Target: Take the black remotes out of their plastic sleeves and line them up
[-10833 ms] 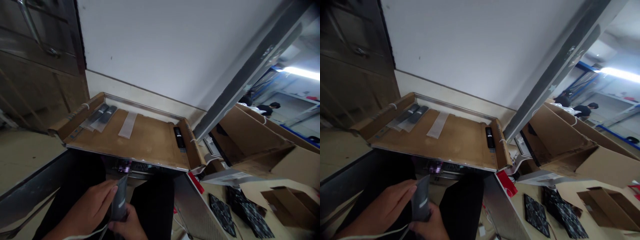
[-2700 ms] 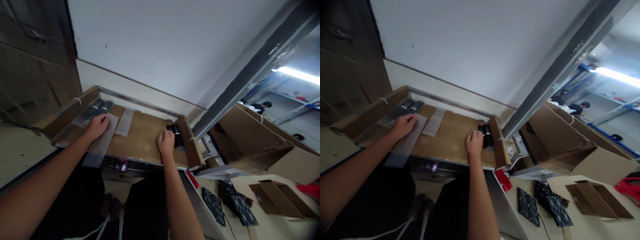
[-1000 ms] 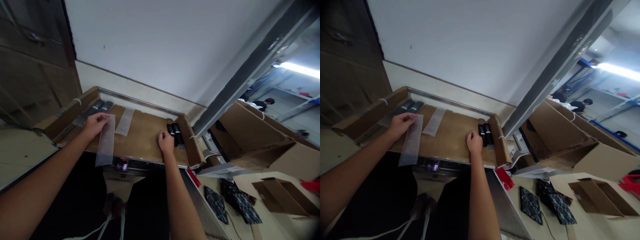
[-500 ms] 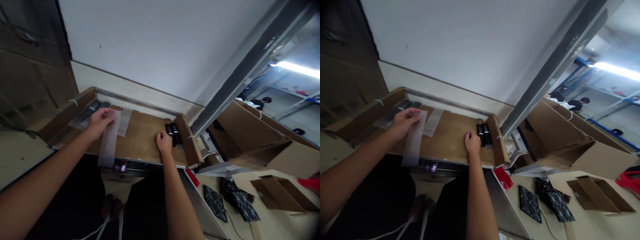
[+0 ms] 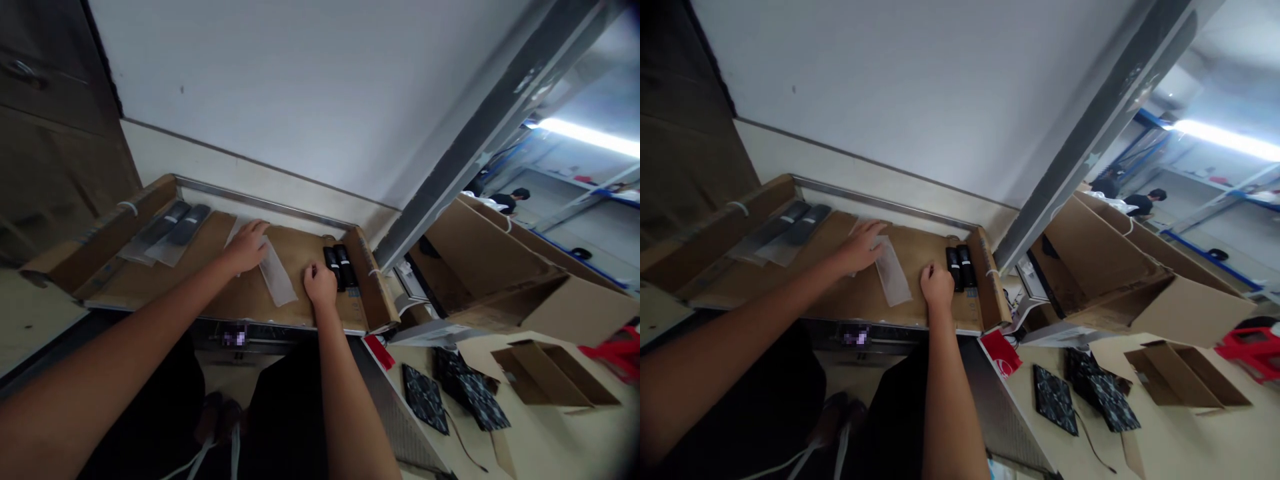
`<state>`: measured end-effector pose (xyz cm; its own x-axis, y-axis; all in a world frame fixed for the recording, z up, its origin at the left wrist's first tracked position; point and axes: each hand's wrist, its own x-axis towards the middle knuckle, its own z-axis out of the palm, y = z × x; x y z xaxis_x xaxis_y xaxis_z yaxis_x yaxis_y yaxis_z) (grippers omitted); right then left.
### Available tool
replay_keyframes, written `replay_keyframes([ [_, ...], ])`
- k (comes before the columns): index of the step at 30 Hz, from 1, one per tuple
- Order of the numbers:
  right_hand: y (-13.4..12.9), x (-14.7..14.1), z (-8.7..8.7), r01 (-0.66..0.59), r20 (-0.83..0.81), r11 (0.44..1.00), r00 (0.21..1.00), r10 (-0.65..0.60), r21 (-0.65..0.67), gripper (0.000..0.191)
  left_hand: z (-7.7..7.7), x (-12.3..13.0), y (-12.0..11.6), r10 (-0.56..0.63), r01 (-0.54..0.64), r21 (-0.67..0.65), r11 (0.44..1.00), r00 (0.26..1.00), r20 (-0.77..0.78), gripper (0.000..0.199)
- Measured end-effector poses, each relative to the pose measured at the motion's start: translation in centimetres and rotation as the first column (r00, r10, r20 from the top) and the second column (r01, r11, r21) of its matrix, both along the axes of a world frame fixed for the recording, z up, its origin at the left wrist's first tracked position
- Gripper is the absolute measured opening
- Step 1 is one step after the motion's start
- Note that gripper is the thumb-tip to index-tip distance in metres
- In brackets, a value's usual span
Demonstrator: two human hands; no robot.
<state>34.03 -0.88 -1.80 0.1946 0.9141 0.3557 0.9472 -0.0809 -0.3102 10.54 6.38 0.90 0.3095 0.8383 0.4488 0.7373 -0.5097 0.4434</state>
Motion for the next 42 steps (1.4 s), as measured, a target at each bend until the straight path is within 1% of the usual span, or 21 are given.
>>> replay_keyframes([
  [2,0.0,0.0,0.0,0.003,0.005,1.0,1.0,-0.003,-0.006,0.024,0.3,1.2,0.0,0.023,-0.024,-0.017,1.0,0.997,-0.07,0.057],
  [3,-0.1,0.0,0.0,0.004,0.009,1.0,1.0,-0.004,-0.009,0.024,0.2,1.7,0.1,0.036,-0.042,-0.052,0.998,0.993,-0.114,0.061],
  [6,-0.1,0.0,0.0,0.001,0.026,1.0,1.0,-0.001,-0.011,0.023,-0.9,2.7,0.4,0.022,-0.086,-0.22,0.972,0.96,-0.278,0.073],
  [8,-0.1,0.0,0.1,0.001,0.031,1.0,1.0,-0.001,-0.008,0.024,-1.4,2.9,0.3,-0.005,-0.105,-0.294,0.95,0.936,-0.352,0.077],
  [9,-0.1,0.0,0.1,0.001,0.03,1.0,1.0,-0.001,-0.009,0.024,-1.4,3.0,0.1,-0.009,-0.105,-0.292,0.951,0.931,-0.365,0.078],
  [10,-0.1,0.0,0.1,0.002,0.028,1.0,1.0,-0.001,-0.011,0.024,-1.3,3.1,-0.2,-0.001,-0.101,-0.262,0.96,0.932,-0.362,0.078],
  [12,-0.1,0.0,0.1,0.002,0.022,1.0,1.0,-0.002,-0.01,0.025,-0.6,3.6,-1.3,0.027,-0.084,-0.164,0.983,0.946,-0.323,0.077],
  [13,-0.1,0.0,0.0,0.0,0.02,1.0,1.0,0.0,-0.006,0.025,-0.4,4.0,-2.1,0.025,-0.064,-0.121,0.991,0.953,-0.301,0.077],
  [14,-0.1,0.0,0.0,-0.003,0.019,1.0,1.0,0.003,-0.001,0.025,-0.3,4.4,-3.0,0.002,-0.034,-0.108,0.994,0.957,-0.289,0.077],
  [16,-0.1,0.1,-0.1,-0.005,0.019,1.0,1.0,0.004,0.008,0.025,-0.6,5.4,-5.0,-0.108,0.059,-0.167,0.984,0.948,-0.3,0.079],
  [18,-0.1,0.1,-0.2,-0.002,0.019,1.0,1.0,0.002,0.01,0.025,-1.5,6.1,-6.6,-0.227,0.151,-0.242,0.959,0.918,-0.325,0.081],
  [19,-0.1,0.2,-0.3,0.0,0.019,1.0,1.0,0.0,0.011,0.026,-1.9,6.2,-7.2,-0.265,0.187,-0.252,0.95,0.906,-0.33,0.08],
  [21,-0.1,0.2,-0.3,-0.002,0.016,1.0,1.0,0.002,0.021,0.026,-2.5,6.1,-7.9,-0.315,0.252,-0.223,0.942,0.893,-0.321,0.079],
  [23,-0.1,0.2,-0.3,-0.01,0.011,0.999,1.0,0.01,0.032,0.025,-2.7,5.8,-8.4,-0.349,0.304,-0.19,0.934,0.889,-0.296,0.076],
  [25,-0.1,0.2,-0.3,-0.019,0.002,0.999,1.0,0.019,0.035,0.025,-2.7,5.6,-9.2,-0.386,0.344,-0.188,0.92,0.878,-0.282,0.074],
  [28,-0.1,0.2,-0.2,-0.013,-0.011,1.0,1.0,0.013,0.022,0.025,-3.3,5.6,-11.0,-0.456,0.412,-0.2,0.889,0.835,-0.307,0.074],
  [30,-0.1,0.2,-0.2,-0.003,-0.018,1.0,1.0,0.004,0.017,0.025,-3.7,5.6,-11.8,-0.505,0.467,-0.192,0.863,0.799,-0.327,0.071],
  [33,-0.1,0.3,-0.2,-0.006,-0.024,1.0,1.0,0.007,0.02,0.025,-3.8,5.1,-12.0,-0.546,0.526,-0.152,0.836,0.775,-0.319,0.057],
  [37,-0.1,0.3,-0.3,-0.007,-0.019,1.0,1.0,0.008,0.023,0.024,-3.0,3.6,-10.7,-0.558,0.577,-0.046,0.816,0.764,-0.323,0.041],
  [39,0.0,0.3,-0.4,-0.002,-0.015,1.0,1.0,0.002,0.023,0.024,-2.9,2.8,-9.9,-0.538,0.568,-0.012,0.823,0.772,-0.337,0.04],
  [42,0.0,0.4,-0.4,-0.004,-0.02,1.0,1.0,0.004,0.022,0.025,-3.2,1.5,-8.8,-0.474,0.502,-0.006,0.865,0.813,-0.338,0.042],
])
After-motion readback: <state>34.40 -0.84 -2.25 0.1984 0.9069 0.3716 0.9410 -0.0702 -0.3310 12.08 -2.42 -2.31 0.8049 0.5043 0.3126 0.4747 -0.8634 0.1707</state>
